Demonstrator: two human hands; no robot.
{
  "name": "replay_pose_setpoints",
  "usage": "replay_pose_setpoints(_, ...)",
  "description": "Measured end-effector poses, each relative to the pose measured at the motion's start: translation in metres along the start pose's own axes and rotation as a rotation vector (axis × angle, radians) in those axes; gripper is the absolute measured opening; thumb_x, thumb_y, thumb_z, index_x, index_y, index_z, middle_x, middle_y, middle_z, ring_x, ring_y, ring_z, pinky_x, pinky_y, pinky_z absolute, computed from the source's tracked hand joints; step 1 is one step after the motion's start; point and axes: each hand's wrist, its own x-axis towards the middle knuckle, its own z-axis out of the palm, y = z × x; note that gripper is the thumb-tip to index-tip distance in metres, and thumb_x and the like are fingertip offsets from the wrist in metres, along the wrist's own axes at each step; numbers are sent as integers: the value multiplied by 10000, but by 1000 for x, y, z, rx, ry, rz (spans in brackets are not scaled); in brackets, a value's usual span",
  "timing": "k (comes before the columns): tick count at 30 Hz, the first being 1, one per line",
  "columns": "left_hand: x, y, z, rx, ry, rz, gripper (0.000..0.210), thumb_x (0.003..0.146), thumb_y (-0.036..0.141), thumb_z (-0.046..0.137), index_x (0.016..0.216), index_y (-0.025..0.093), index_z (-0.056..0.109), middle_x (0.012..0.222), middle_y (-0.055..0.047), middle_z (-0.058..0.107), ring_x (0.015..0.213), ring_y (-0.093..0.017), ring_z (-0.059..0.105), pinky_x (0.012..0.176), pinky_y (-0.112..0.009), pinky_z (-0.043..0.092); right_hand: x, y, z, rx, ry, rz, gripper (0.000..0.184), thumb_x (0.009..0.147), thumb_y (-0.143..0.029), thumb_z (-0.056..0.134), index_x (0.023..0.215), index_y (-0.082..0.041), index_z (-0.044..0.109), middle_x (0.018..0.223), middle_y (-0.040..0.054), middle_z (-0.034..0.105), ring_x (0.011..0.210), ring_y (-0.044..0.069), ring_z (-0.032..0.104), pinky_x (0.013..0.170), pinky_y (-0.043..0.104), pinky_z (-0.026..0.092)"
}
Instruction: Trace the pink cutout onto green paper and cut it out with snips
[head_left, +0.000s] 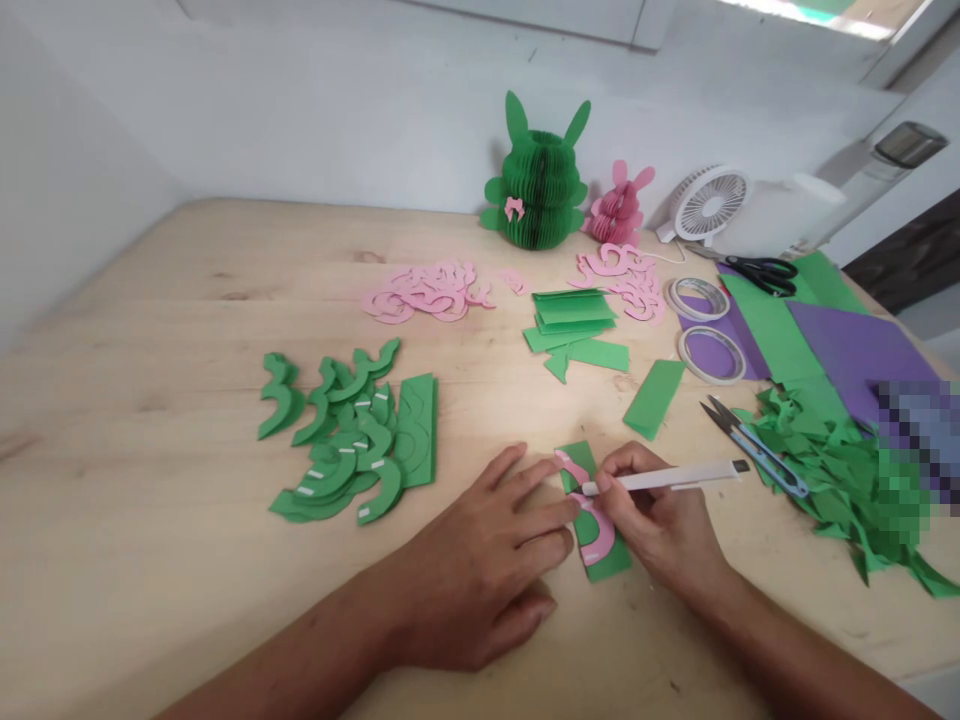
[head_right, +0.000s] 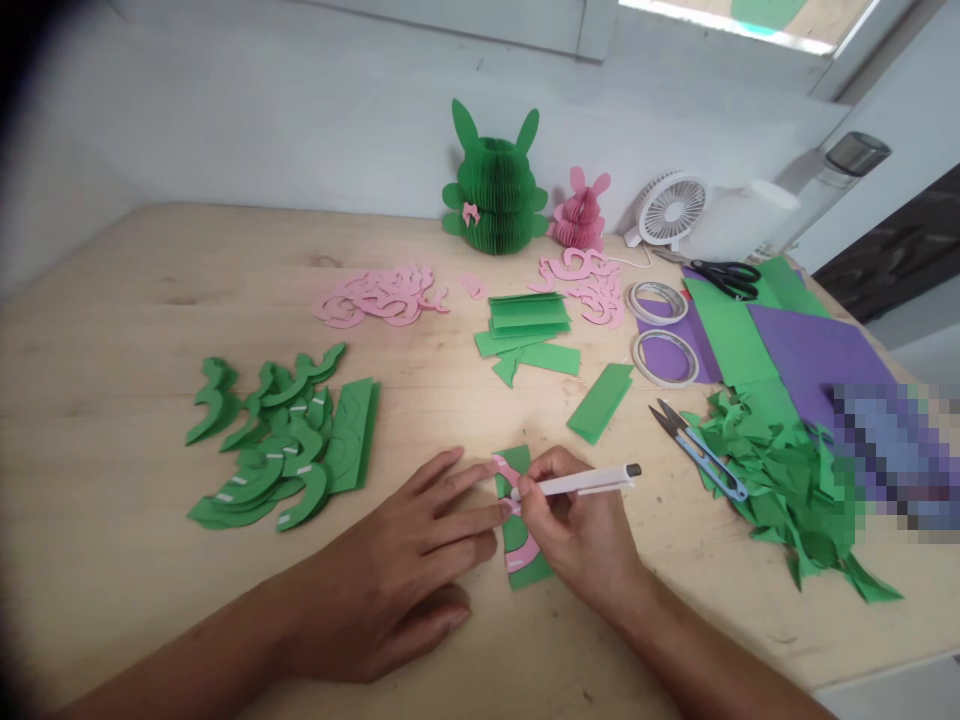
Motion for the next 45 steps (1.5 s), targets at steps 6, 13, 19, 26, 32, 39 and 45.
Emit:
replay_pose_setpoints(6, 1, 0, -1, -7, -40, -10, 341, 835, 263, 517, 1168, 200, 550, 1306, -63, 559, 1338, -324, 302, 1126, -555, 86, 0, 0, 1, 39, -13, 5, 150, 857, -224, 510, 710, -195, 522, 587, -33, 508, 514, 112, 480, 454, 210, 378)
replay_pose_setpoints(13, 0, 0, 0, -12, -33, -11, 345, 829, 265, 526, 1165, 196, 553, 1299, -67, 566, 1339, -325, 301, 1119, -573, 92, 0, 0, 2, 36, -10, 10, 136, 842, -198, 509, 706, -196, 515, 578, -39, 487, 501, 106, 459, 446, 205, 362)
replay_pose_setpoints(19, 0, -1, 1, -5, -27, -3, 349, 832, 280, 522, 1171, 202, 551, 1304, -63, 563, 1330, -327, 316, 1122, -562, 87, -1, 0, 0, 23, -1, 16, 131, 841, -190, 506, 710, -195, 520, 574, -45, 482, 495, 102, 453, 439, 198, 358)
replay_pose_setpoints(26, 1, -1, 0, -10, -40, -8, 343, 835, 280, 521, 1167, 198, 554, 1318, -65, 551, 1337, -329, 300, 1119, -576, 82, 0, 0, 2, 46, -10, 7, 140, 848, -219, 515, 711, -194, 526, 584, -38, 500, 511, 109, 473, 456, 208, 378)
replay_pose_setpoints(32, 0, 0, -1, 4, -72, -11, 348, 849, 283, 497, 1181, 189, 545, 1328, -77, 540, 1359, -328, 259, 1121, -575, 67, -1, 0, 3, 56, -39, 13, 139, 851, -218, 518, 715, -193, 525, 589, -38, 501, 514, 107, 467, 456, 208, 369)
replay_pose_setpoints(39, 1, 0, -1, -11, -73, -18, 345, 847, 279, 495, 1179, 199, 544, 1325, -56, 545, 1349, -327, 277, 1120, -576, 68, 1, -1, 2, 29, -18, 12, 129, 833, -194, 511, 704, -193, 518, 568, -44, 483, 493, 103, 454, 439, 203, 359)
replay_pose_setpoints(45, 1, 0, 0, -6, -51, -12, 344, 836, 274, 512, 1169, 196, 549, 1299, -65, 566, 1346, -317, 284, 1125, -561, 72, 0, -2, 0, 22, -8, 22, 125, 828, -187, 510, 703, -195, 517, 567, -45, 485, 493, 103, 462, 437, 199, 373)
